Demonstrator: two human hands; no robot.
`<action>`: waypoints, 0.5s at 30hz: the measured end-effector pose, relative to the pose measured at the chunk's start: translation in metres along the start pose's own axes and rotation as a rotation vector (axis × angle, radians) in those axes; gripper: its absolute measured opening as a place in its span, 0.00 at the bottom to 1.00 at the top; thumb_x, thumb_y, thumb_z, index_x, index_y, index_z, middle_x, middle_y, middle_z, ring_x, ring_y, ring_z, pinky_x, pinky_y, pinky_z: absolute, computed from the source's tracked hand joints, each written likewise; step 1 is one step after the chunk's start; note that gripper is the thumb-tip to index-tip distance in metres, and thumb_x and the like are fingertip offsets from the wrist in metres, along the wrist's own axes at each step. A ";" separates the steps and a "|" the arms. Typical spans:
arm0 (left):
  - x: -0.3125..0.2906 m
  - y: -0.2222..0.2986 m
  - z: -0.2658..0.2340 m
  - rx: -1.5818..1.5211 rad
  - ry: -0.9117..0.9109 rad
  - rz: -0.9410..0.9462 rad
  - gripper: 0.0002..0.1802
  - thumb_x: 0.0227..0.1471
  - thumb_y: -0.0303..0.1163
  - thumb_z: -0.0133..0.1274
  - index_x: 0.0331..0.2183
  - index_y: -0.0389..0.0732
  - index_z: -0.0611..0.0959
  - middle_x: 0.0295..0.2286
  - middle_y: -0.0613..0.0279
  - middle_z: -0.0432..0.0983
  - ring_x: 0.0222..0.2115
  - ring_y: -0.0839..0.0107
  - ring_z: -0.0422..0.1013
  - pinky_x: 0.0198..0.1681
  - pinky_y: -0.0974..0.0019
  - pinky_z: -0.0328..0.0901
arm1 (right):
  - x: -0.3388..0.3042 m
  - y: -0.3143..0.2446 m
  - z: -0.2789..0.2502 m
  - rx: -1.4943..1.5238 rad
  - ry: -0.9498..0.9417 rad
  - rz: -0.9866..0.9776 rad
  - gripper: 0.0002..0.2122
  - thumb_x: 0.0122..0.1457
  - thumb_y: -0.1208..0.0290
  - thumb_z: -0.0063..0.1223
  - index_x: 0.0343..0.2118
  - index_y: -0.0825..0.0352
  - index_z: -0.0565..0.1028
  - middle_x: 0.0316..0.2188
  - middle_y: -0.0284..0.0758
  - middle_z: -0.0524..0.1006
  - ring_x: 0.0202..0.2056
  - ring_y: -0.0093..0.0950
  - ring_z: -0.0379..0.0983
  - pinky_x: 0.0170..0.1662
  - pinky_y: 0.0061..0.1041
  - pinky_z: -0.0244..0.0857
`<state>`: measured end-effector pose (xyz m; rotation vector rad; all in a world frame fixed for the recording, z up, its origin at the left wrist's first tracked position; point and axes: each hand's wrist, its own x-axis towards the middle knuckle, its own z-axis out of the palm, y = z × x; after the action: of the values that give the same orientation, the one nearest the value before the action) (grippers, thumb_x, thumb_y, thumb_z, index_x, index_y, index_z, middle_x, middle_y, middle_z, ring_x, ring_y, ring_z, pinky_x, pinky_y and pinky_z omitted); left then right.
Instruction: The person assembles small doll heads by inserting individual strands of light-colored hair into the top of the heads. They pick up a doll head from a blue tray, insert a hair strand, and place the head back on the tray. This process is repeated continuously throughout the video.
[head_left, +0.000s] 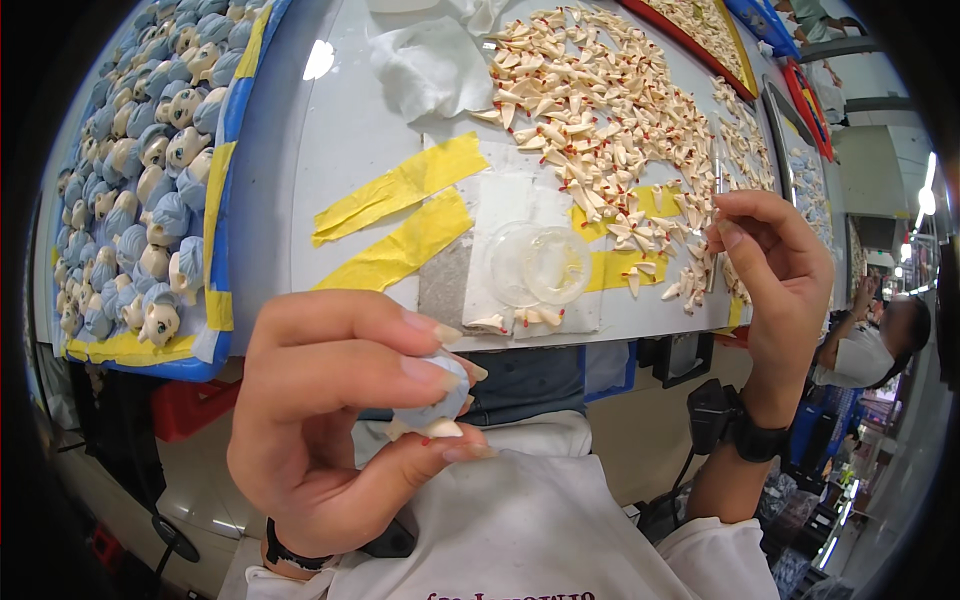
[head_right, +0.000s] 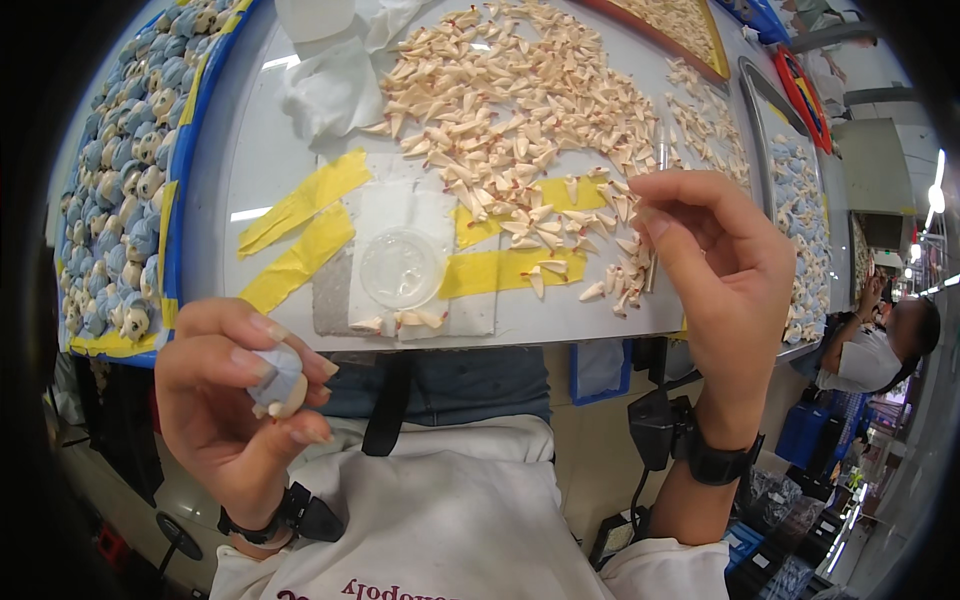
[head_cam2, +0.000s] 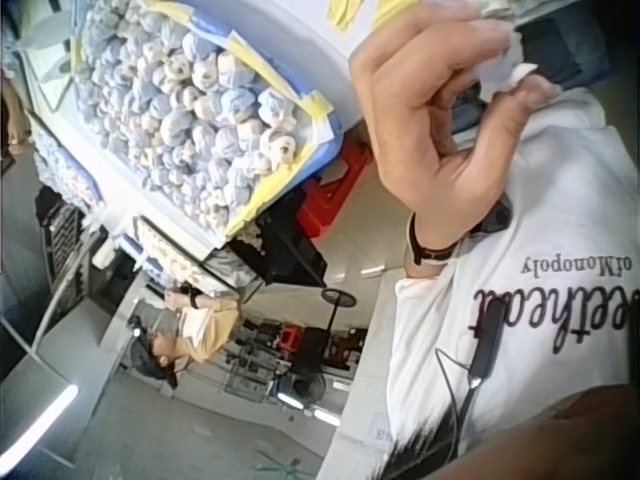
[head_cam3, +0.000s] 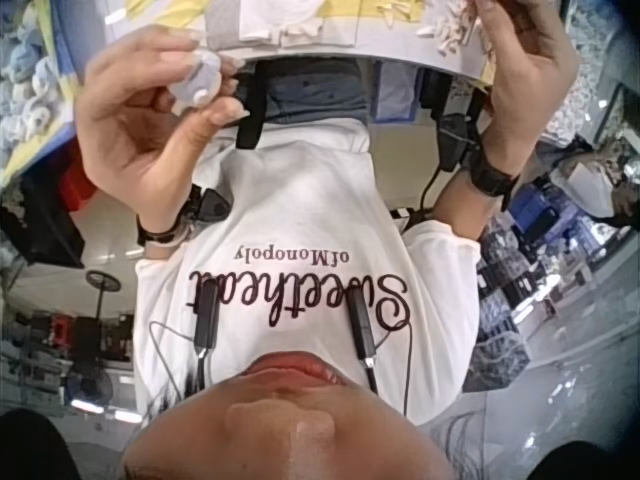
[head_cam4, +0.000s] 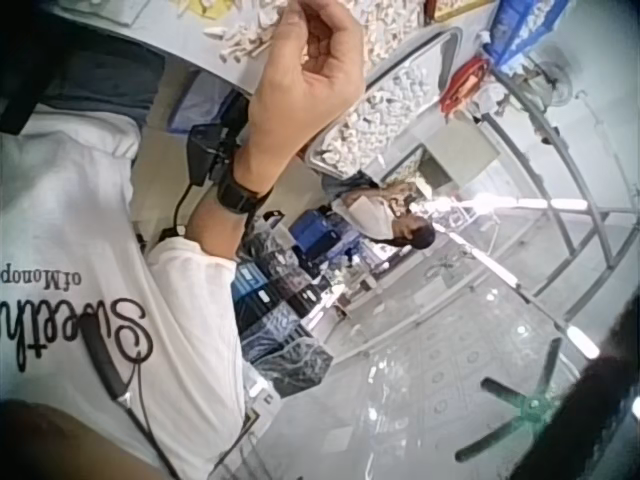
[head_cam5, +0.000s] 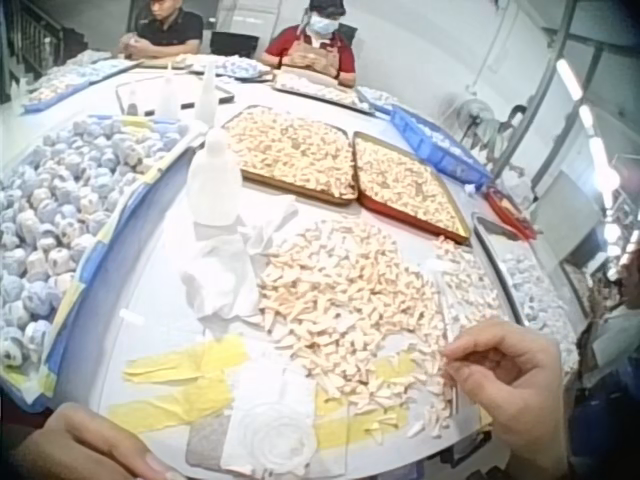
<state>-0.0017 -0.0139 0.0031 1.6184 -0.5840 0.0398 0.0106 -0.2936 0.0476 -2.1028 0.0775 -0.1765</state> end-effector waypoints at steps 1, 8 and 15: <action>0.000 0.000 0.000 -0.003 0.005 0.000 0.24 0.34 0.24 0.62 0.34 0.39 0.67 0.35 0.54 0.61 0.26 0.69 0.70 0.24 0.77 0.66 | 0.000 0.001 0.000 -0.011 0.002 -0.006 0.08 0.50 0.83 0.46 0.35 0.74 0.72 0.31 0.32 0.72 0.31 0.18 0.68 0.37 0.15 0.61; -0.001 -0.002 0.001 -0.004 0.007 0.007 0.24 0.35 0.25 0.62 0.34 0.39 0.67 0.35 0.54 0.61 0.26 0.69 0.70 0.24 0.76 0.66 | 0.011 -0.005 0.008 -0.495 -0.065 -0.234 0.09 0.44 0.82 0.49 0.31 0.70 0.73 0.27 0.34 0.72 0.30 0.25 0.68 0.33 0.21 0.60; -0.001 0.000 -0.001 0.019 -0.019 0.001 0.23 0.35 0.24 0.62 0.34 0.38 0.68 0.36 0.54 0.61 0.26 0.68 0.70 0.24 0.75 0.66 | 0.020 -0.003 0.017 -0.596 -0.060 -0.286 0.05 0.41 0.82 0.50 0.24 0.70 0.73 0.24 0.36 0.71 0.27 0.31 0.67 0.31 0.25 0.60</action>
<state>-0.0020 -0.0129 0.0029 1.6390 -0.6000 0.0310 0.0325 -0.2803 0.0434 -2.7077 -0.2365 -0.2881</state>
